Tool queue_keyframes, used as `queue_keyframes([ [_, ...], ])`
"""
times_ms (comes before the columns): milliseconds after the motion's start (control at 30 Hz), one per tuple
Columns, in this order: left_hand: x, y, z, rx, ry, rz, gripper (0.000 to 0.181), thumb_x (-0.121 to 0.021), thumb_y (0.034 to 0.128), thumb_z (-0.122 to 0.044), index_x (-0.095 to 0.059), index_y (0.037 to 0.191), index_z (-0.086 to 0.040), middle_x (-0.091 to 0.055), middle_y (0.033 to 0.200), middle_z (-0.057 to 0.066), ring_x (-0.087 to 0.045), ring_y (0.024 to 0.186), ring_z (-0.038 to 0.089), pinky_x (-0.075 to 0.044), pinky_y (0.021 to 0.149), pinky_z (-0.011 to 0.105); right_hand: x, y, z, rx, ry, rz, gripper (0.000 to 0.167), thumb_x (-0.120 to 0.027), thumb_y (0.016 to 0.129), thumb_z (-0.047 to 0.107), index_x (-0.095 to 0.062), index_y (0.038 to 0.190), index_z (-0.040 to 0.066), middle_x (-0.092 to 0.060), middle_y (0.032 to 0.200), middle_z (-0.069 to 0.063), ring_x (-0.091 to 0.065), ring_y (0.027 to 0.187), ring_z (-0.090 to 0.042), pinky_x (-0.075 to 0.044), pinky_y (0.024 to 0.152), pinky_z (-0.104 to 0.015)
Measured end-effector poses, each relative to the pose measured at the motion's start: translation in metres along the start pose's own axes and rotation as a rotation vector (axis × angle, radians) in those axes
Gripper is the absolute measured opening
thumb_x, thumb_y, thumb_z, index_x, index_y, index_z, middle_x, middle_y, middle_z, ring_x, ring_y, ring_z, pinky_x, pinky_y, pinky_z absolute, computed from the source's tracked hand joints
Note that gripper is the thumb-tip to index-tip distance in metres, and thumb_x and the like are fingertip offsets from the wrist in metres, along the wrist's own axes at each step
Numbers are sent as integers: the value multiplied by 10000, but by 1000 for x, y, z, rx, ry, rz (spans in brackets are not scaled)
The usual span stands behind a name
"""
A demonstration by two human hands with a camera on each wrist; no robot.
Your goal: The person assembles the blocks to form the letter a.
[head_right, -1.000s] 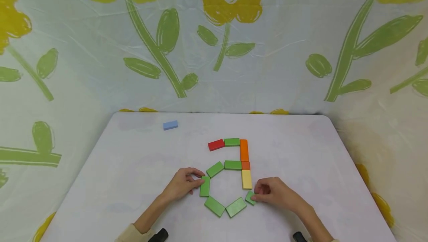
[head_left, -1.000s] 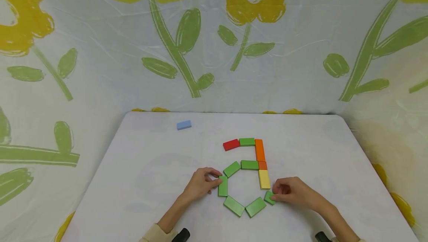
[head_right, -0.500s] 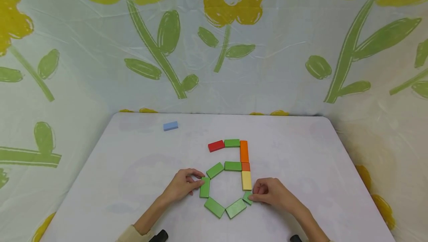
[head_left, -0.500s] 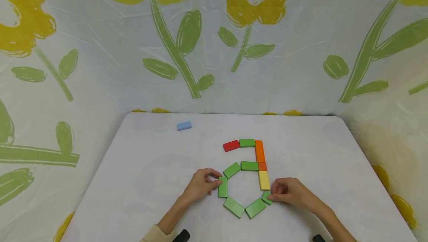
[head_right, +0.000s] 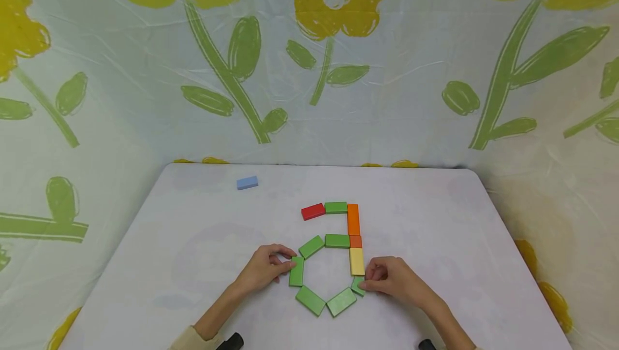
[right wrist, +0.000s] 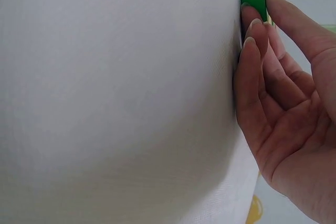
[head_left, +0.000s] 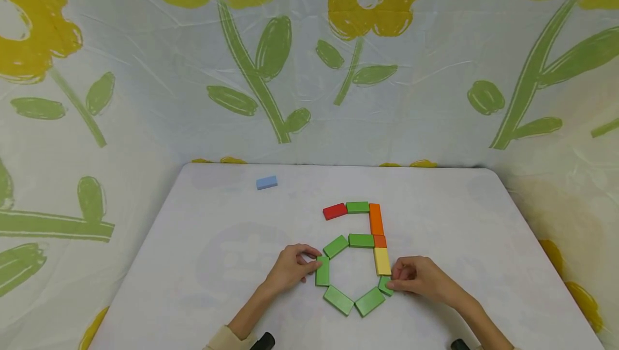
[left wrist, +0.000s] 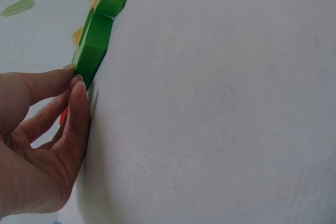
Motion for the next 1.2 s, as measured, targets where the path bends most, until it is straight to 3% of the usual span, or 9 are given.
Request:
queue_keyframes([
  [733, 0, -1, 6, -25, 0, -7, 213, -780, 925, -139, -736, 1108, -39, -712, 939, 22, -580, 560, 133, -503, 517, 245, -3, 3, -3, -15, -13, -20, 241, -824, 886, 283, -641, 870, 127, -612, 725, 71, -571, 645, -36, -485, 586, -210],
  [1000, 1, -2, 3, -54, -5, -12, 217, -778, 925, -134, -735, 1111, -29, -723, 938, 52, -572, 549, 130, -487, 508, 231, 4, 5, 2, -21, -37, -3, 213, -748, 956, 305, -656, 870, 133, -633, 708, 27, -582, 593, -87, -513, 544, -248],
  [1200, 0, -2, 1, -76, 0, -12, 212, -781, 918, -111, -736, 1101, -14, -721, 967, 76, -577, 551, 132, -491, 508, 227, 16, 18, 9, 40, -29, -16, 147, -714, 987, 243, -663, 957, 109, -659, 779, -37, -616, 654, -160, -545, 565, -281],
])
Point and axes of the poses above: each hand's wrist, its own y-axis towards the middle knuckle, its own x-axis out of the back of the hand, z = x × y, the point moved 3 cm from there along y, towards the middle knuckle
